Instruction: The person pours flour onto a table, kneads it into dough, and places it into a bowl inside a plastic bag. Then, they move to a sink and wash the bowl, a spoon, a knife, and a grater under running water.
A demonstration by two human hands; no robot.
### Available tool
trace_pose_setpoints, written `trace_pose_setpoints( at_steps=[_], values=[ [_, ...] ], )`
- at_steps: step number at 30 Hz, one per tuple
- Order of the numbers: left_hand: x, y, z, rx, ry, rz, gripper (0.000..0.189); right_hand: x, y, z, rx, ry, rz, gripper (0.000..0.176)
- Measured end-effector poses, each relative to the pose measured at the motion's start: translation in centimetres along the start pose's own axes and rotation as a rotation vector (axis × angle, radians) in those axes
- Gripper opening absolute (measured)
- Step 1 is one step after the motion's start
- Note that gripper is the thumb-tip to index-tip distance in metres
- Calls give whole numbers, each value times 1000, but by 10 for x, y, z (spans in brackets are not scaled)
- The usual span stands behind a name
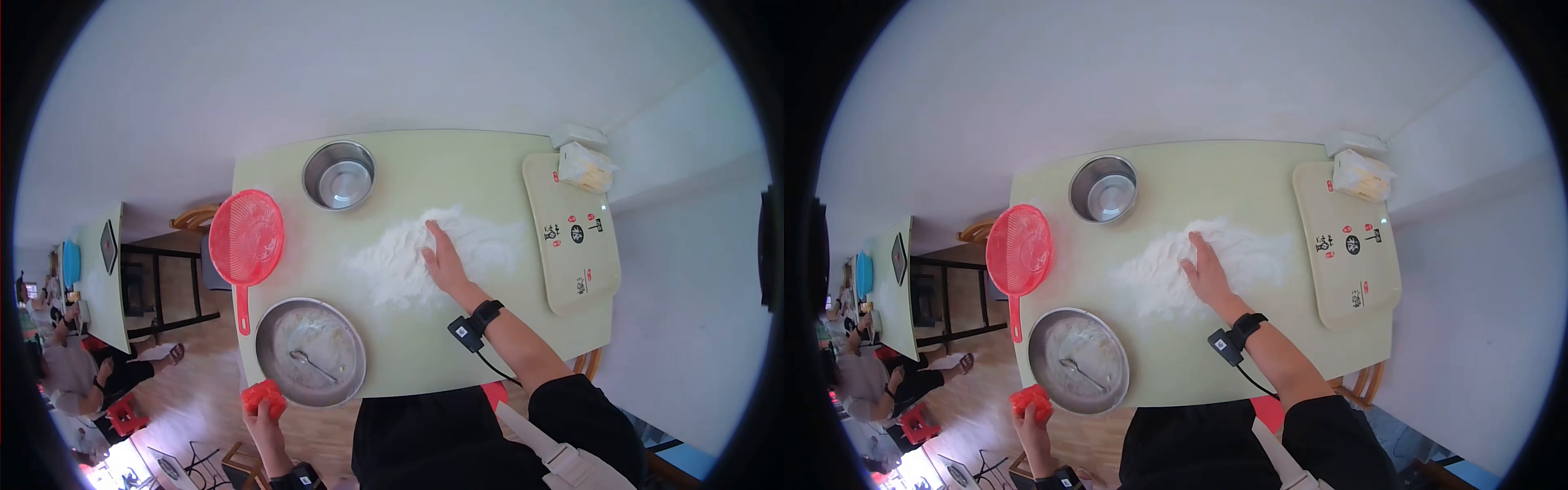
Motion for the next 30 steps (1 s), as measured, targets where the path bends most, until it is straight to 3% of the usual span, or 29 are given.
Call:
trace_pose_setpoints(
  at_steps=[2,4,7,9,11,15,17,19,22,27,30],
  values=[
    [-25,28,-9,-4,10,20,27,3,5,5,27,-120,-374,46],
    [-33,46,-16,-8,17,49,28,11,24,20,82,-134,-336,45],
    [-41,63,-25,160,57,241,33,26,33,47,171,-188,-234,43],
    [-39,56,-44,135,133,141,31,32,26,53,201,-223,-173,42],
    [-28,43,-74,93,70,140,34,10,5,48,146,-144,-109,41],
    [1,7,-128,-64,103,269,35,-9,-6,25,172,-190,-378,38],
    [19,-6,-135,-109,95,251,35,-15,3,26,172,-125,-344,40],
    [19,-14,-138,-175,103,247,34,-46,4,34,-104,134,-254,44],
    [7,-22,-146,-232,121,215,31,-79,-46,66,-614,380,-189,50],
    [18,-26,-169,-186,39,83,29,-91,-76,60,-755,487,11,54],
    [37,-39,-183,-209,27,93,27,-75,-61,25,-554,345,-16,50]
  ],
)
Point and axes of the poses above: each hand's wrist, its own z-axis away from the middle knuckle, its own y-axis out of the back of the hand, x = y × z, the point moved 7 cm from there along -z, towards the middle knuckle, and after that the axes turned 7 degrees about -x, right-handed, at the moved point
